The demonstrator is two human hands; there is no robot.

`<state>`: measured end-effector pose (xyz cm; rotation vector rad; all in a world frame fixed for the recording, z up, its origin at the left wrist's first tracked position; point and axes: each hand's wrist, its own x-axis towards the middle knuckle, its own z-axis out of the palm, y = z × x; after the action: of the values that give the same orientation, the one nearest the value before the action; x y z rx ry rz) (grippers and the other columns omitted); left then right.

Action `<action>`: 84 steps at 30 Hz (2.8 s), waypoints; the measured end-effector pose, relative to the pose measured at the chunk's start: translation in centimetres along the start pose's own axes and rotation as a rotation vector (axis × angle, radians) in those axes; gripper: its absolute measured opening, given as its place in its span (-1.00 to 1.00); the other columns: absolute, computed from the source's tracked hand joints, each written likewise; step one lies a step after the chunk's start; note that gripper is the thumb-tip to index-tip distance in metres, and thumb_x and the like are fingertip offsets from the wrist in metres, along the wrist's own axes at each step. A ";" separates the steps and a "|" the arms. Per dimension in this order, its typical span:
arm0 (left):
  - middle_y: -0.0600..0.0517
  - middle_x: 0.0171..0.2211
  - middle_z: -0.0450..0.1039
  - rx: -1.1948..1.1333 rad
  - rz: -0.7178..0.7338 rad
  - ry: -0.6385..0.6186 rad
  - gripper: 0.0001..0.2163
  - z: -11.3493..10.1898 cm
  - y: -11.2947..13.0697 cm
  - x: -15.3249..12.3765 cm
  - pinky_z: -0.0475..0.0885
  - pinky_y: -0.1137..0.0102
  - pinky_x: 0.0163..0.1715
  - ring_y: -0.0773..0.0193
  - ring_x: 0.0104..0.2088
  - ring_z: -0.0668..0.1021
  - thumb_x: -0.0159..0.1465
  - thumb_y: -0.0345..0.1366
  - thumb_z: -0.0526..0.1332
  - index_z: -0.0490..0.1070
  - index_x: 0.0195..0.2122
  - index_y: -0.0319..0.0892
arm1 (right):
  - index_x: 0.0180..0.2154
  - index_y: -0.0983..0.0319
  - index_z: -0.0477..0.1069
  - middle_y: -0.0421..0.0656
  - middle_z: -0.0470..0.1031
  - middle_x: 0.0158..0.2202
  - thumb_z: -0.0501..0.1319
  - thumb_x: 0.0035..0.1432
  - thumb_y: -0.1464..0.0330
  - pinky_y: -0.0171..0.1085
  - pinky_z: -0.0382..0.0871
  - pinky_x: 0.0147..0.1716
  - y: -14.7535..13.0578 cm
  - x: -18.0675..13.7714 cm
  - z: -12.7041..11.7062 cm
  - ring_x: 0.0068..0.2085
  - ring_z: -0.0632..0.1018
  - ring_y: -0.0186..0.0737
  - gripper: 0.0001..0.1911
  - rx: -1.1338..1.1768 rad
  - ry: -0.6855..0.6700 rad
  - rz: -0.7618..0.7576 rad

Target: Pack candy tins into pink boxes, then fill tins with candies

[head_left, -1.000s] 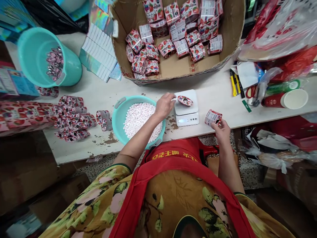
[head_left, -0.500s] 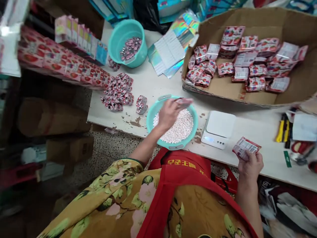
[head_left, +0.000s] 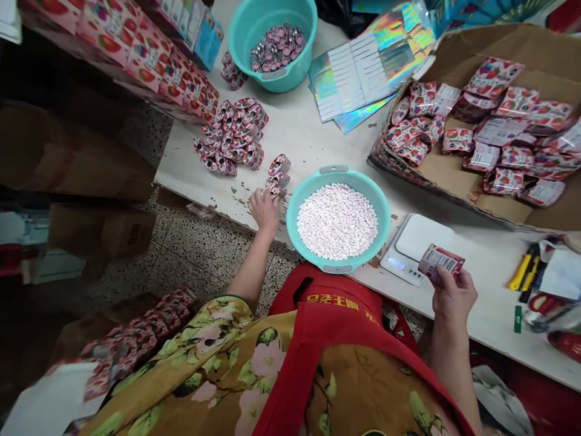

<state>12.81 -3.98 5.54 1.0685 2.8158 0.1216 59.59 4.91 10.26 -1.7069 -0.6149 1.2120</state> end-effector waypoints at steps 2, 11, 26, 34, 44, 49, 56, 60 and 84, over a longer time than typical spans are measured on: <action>-0.22 0.12 0.45 -0.039 0.195 -0.066 -0.74 0.0 2.0 -1.1 0.32 0.07 0.11 -0.08 0.12 0.41 0.44 -0.35 0.08 0.50 0.05 -0.18 | -0.28 0.27 0.51 -0.25 0.58 -0.33 0.55 -0.36 0.30 -0.32 0.61 -0.42 -0.5 -0.5 0.8 -0.37 0.59 -0.34 -0.50 0.002 -0.024 0.001; -0.21 -0.22 0.57 0.002 0.526 -0.262 -0.78 1.4 5.9 -2.7 0.35 0.15 0.02 0.02 -0.07 0.53 0.34 -0.55 0.11 0.56 -0.28 -0.27 | -0.27 0.28 0.56 -0.23 0.61 -0.34 0.57 -0.37 0.32 -0.41 0.58 -0.45 -1.3 -2.2 4.7 -0.39 0.59 -0.37 -0.49 -0.013 -0.125 -0.028; -0.17 -0.04 0.51 -0.341 0.063 0.071 -0.78 1.3 -3.5 2.3 0.39 0.19 0.09 0.04 0.01 0.51 0.42 -0.33 0.09 0.53 -0.06 -0.18 | -0.26 0.23 0.51 -0.28 0.59 -0.35 0.59 -0.47 0.33 -0.34 0.54 -0.41 0.6 -3.6 10.7 -0.40 0.55 -0.35 -0.40 -0.154 -0.334 -0.008; -0.39 0.29 0.29 -0.224 0.230 -0.307 -0.53 4.6 9.8 -4.9 0.23 -0.07 0.26 -0.23 0.31 0.31 0.40 -0.12 0.20 0.35 0.24 -0.31 | -0.17 0.20 0.48 -0.28 0.61 -0.27 0.55 -0.38 0.28 -0.29 0.53 -0.20 1.7 -4.6 14.4 -0.30 0.60 -0.32 -0.38 -0.147 -0.422 -0.034; -0.06 -0.25 0.54 -0.769 0.172 -0.448 -0.82 6.1 14.3 -6.8 0.40 0.23 -0.03 0.05 -0.12 0.54 0.23 -0.15 0.38 0.50 -0.35 -0.14 | -0.09 0.23 0.57 -0.12 0.66 -0.15 0.54 -0.27 0.16 -0.13 0.50 0.01 0.1 -4.8 13.7 -0.16 0.63 -0.15 -0.36 -0.326 -0.524 -0.123; 0.10 -0.47 0.44 -1.486 -0.201 -0.648 -0.68 3.0 13.1 -6.2 0.39 0.42 -0.38 0.31 -0.45 0.48 0.06 -0.07 0.46 0.44 -0.37 -0.17 | -0.08 0.24 0.57 -0.10 0.65 -0.14 0.51 -0.20 0.13 -0.11 0.49 0.01 -0.3 -4.9 13.6 -0.15 0.62 -0.12 -0.39 -0.436 -0.594 -0.177; 0.12 -0.48 0.41 -1.911 -0.226 -0.651 -0.64 -3.4 15.1 -7.2 0.39 0.45 -0.50 0.39 -0.53 0.46 0.04 -0.06 0.46 0.35 -0.35 -0.14 | -0.10 0.21 0.56 -0.08 0.63 -0.11 0.40 -0.09 0.13 -0.07 0.44 0.04 1.3 -6.8 14.9 -0.10 0.60 -0.03 -0.50 -0.614 -0.728 -0.329; 0.12 -0.48 0.40 -1.935 -0.199 -0.573 -0.62 -3.6 16.5 -7.7 0.48 0.39 -0.39 0.32 -0.46 0.55 0.05 -0.03 0.46 0.32 -0.34 -0.13 | -0.16 0.20 0.53 -0.10 0.62 -0.17 0.31 -0.08 0.17 -0.09 0.45 -0.04 2.2 -7.8 16.4 -0.14 0.58 -0.01 -0.59 -0.716 -0.744 -0.364; 0.18 -0.51 0.33 -1.839 -0.202 -0.486 -0.65 -3.4 16.8 -5.8 0.36 0.48 -0.46 0.43 -0.53 0.42 0.04 -0.14 0.50 0.36 -0.35 -0.14 | -0.14 0.19 0.53 -0.10 0.63 -0.15 0.29 -0.09 0.22 -0.06 0.46 -0.05 1.9 -7.5 18.8 -0.14 0.58 0.03 -0.59 -0.820 -0.692 -0.433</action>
<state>27.60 4.62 11.43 0.1973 1.2582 1.6284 39.26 5.42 10.31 -1.5856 -2.0063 1.2973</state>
